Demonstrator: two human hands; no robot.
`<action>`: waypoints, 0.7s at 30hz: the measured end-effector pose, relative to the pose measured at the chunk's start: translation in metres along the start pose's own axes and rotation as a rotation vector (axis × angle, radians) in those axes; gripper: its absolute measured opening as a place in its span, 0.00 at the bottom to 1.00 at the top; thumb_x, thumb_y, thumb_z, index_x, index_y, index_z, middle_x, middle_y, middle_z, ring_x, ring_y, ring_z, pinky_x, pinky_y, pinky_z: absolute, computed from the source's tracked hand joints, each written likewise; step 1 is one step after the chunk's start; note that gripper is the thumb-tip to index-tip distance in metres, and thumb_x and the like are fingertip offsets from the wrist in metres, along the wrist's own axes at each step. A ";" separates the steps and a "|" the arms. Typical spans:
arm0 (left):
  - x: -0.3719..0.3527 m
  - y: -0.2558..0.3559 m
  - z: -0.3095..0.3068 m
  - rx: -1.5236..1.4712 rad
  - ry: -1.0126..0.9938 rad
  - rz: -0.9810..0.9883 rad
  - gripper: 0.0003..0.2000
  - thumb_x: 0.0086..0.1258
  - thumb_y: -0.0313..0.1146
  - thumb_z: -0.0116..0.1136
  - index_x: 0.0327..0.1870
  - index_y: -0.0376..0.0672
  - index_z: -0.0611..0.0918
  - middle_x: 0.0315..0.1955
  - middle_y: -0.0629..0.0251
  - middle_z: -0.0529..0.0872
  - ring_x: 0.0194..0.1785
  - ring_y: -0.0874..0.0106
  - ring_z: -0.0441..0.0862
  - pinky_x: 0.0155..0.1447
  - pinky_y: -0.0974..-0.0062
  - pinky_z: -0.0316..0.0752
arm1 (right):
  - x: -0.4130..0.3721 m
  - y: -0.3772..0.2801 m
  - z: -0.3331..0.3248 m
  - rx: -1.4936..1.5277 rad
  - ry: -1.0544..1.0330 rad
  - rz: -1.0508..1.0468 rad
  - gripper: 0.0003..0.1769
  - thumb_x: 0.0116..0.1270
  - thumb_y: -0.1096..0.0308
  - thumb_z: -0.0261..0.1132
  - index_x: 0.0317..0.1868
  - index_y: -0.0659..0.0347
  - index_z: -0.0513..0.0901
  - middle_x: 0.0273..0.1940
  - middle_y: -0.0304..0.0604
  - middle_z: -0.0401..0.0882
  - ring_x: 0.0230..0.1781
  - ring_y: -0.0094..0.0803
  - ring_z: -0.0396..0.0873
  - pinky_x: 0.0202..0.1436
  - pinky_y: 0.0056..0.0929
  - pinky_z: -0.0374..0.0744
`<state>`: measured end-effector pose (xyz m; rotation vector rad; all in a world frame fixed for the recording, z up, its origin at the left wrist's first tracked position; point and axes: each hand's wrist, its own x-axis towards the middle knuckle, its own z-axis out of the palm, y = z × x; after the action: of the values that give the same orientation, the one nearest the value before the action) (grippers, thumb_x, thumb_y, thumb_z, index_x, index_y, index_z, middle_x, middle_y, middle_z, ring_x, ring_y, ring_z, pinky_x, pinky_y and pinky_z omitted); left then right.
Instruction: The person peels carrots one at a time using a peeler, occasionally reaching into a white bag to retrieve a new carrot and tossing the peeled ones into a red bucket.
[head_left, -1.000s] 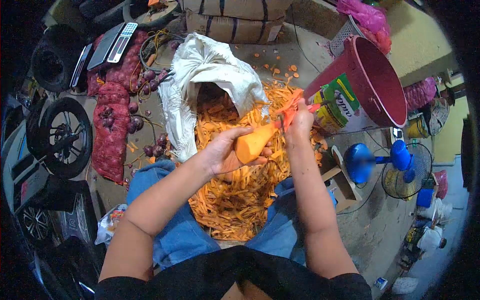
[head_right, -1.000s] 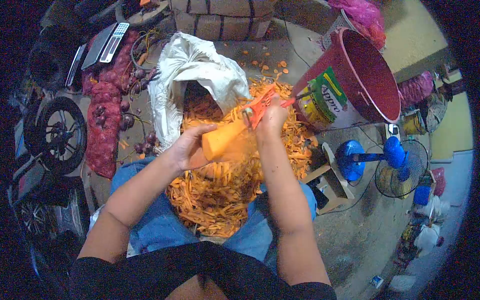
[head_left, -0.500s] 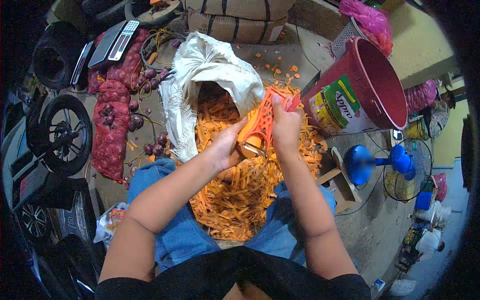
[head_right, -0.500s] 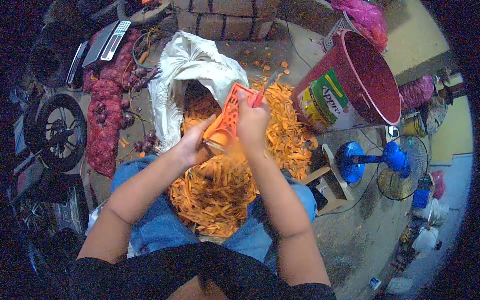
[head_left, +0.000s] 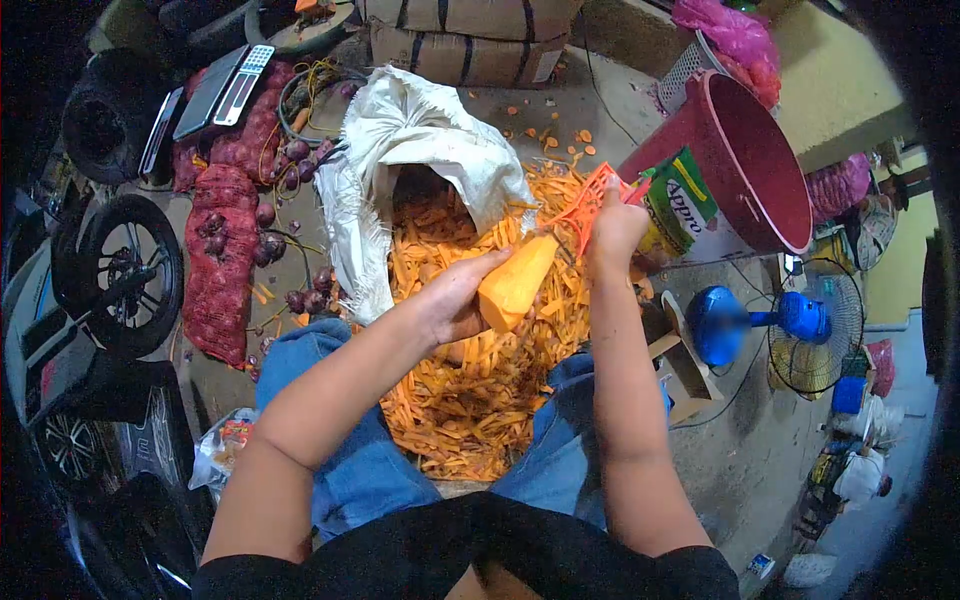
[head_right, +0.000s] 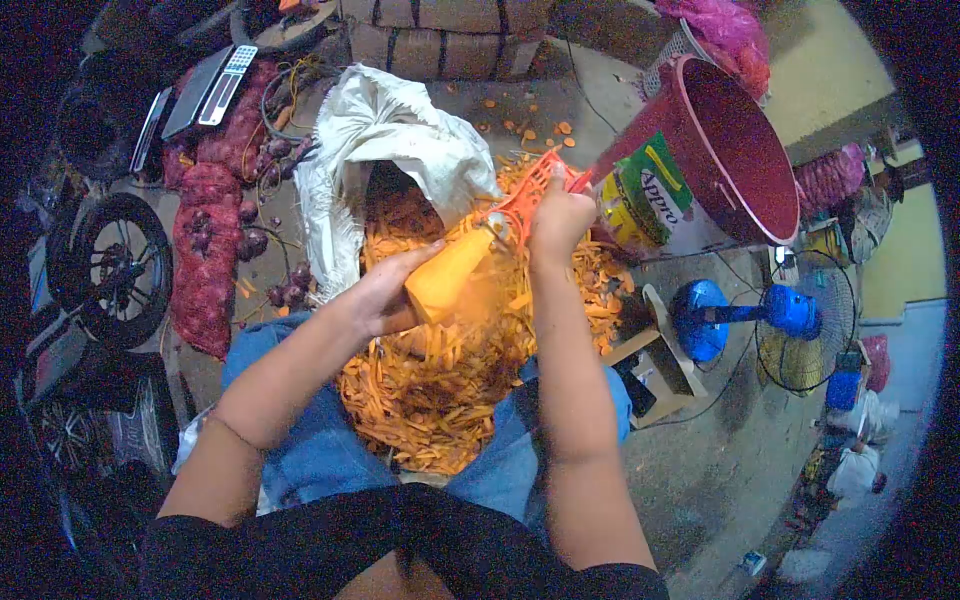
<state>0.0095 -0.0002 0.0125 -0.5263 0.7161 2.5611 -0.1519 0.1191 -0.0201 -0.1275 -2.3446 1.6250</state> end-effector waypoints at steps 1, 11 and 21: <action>-0.002 0.000 -0.001 -0.035 -0.053 -0.012 0.17 0.64 0.42 0.35 0.42 0.37 0.68 0.30 0.59 0.76 0.31 0.71 0.76 0.35 0.75 0.74 | 0.009 0.006 -0.002 0.000 0.002 -0.001 0.13 0.54 0.66 0.58 0.23 0.70 0.71 0.18 0.42 0.70 0.17 0.25 0.66 0.21 0.27 0.66; 0.005 0.004 -0.018 0.013 0.159 0.036 0.17 0.62 0.44 0.38 0.43 0.40 0.71 0.35 0.64 0.77 0.37 0.72 0.76 0.44 0.72 0.71 | -0.060 -0.043 0.002 0.328 -0.327 0.082 0.12 0.56 0.64 0.56 0.26 0.67 0.72 0.19 0.33 0.68 0.17 0.21 0.64 0.20 0.21 0.65; -0.009 0.000 0.000 0.237 0.147 -0.013 0.16 0.65 0.41 0.34 0.44 0.37 0.67 0.30 0.58 0.77 0.30 0.72 0.77 0.34 0.77 0.73 | -0.016 -0.021 -0.003 0.105 -0.131 -0.051 0.14 0.56 0.63 0.55 0.24 0.69 0.71 0.22 0.38 0.71 0.21 0.23 0.64 0.23 0.26 0.65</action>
<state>0.0169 -0.0034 0.0165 -0.6410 1.0468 2.3998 -0.1335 0.1106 -0.0030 0.0613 -2.3290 1.7772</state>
